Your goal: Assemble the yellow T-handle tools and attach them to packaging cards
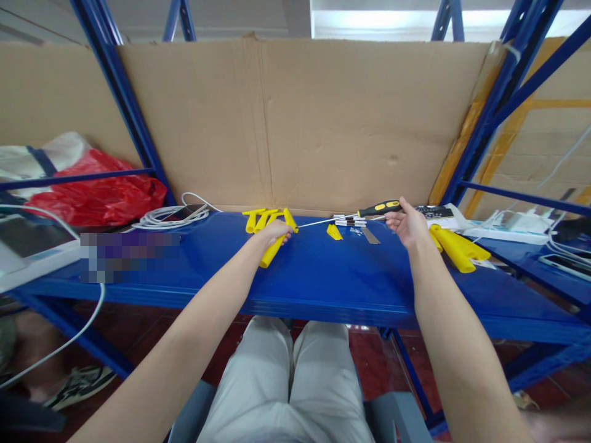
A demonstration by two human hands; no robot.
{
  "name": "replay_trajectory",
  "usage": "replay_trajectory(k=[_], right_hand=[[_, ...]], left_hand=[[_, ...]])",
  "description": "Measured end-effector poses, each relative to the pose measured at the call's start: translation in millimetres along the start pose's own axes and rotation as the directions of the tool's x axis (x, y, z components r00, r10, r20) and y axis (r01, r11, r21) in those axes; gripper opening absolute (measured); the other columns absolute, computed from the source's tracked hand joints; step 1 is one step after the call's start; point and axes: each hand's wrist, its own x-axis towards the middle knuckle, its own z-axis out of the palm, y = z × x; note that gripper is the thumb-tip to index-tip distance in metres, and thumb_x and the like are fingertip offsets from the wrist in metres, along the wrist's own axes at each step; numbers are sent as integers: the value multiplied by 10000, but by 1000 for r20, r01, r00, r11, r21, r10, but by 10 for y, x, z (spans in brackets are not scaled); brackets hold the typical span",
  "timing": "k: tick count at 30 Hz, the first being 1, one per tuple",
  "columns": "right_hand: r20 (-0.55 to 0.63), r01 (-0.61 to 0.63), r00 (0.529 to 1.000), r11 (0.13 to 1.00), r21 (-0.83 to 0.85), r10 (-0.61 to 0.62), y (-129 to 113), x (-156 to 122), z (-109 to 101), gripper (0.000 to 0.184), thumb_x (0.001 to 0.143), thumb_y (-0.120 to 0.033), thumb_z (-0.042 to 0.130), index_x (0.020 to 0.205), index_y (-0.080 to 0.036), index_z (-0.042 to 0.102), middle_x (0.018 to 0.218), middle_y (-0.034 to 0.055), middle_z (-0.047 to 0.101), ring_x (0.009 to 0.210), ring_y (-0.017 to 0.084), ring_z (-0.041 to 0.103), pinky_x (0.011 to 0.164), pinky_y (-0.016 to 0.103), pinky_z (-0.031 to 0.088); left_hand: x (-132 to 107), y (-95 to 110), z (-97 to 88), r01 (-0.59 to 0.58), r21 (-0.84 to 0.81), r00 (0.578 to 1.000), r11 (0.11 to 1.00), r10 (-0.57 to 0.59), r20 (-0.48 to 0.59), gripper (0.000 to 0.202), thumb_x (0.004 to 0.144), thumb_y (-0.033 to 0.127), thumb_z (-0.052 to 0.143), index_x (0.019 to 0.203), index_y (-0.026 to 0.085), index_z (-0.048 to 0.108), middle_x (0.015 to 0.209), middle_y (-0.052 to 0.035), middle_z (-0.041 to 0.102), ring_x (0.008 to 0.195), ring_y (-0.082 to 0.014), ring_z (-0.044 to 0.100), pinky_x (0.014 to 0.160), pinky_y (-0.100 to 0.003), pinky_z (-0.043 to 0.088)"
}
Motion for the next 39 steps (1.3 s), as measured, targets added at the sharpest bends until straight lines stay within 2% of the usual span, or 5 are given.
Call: replay_trajectory(k=[7, 16, 25, 30, 39], right_hand=[[81, 29, 996, 997, 70, -35, -28, -78, 45, 382, 988, -188, 291, 691, -173, 530, 558, 35, 578, 428, 93, 464, 431, 189, 402], [-20, 41, 999, 993, 115, -39, -22, -68, 63, 343, 974, -184, 389, 653, -173, 511, 520, 6, 489, 474, 101, 463, 445, 201, 401], [94, 72, 992, 995, 69, -79, 37, 109, -64, 295, 885, -311, 510, 615, -218, 433, 464, -38, 374, 376, 88, 333, 350, 200, 299], [-6, 69, 998, 995, 74, -68, 1, -25, 19, 225, 926, -226, 424, 745, -229, 556, 376, -72, 284, 323, 89, 267, 315, 182, 243], [-10, -1, 1000, 997, 78, 2, -56, -124, 82, 420, 998, -165, 293, 648, -151, 524, 491, 43, 581, 376, 86, 465, 405, 185, 400]], left_hand=[[19, -10, -6, -10, 24, 1000, 1000, 10, 12, 162, 852, 68, 531, 706, 139, 534, 411, 56, 430, 397, -67, 414, 448, -189, 341], [31, -17, -7, 3, 7, 1000, 1000, -3, 1, 242, 834, 50, 545, 632, 162, 472, 418, 61, 422, 388, -64, 402, 462, -199, 343], [66, -32, -5, -3, 7, 1000, 1000, 3, -1, 267, 816, 40, 550, 599, 165, 459, 417, 54, 427, 407, -80, 420, 504, -220, 370], [64, -29, -7, -7, -4, 1000, 1000, 7, -2, 271, 818, 39, 549, 595, 165, 462, 415, 52, 430, 402, -80, 421, 506, -222, 375], [46, -31, -1, -7, -4, 1000, 1000, 6, -7, 261, 828, 36, 526, 610, 168, 465, 415, 55, 427, 394, -80, 407, 496, -224, 365]])
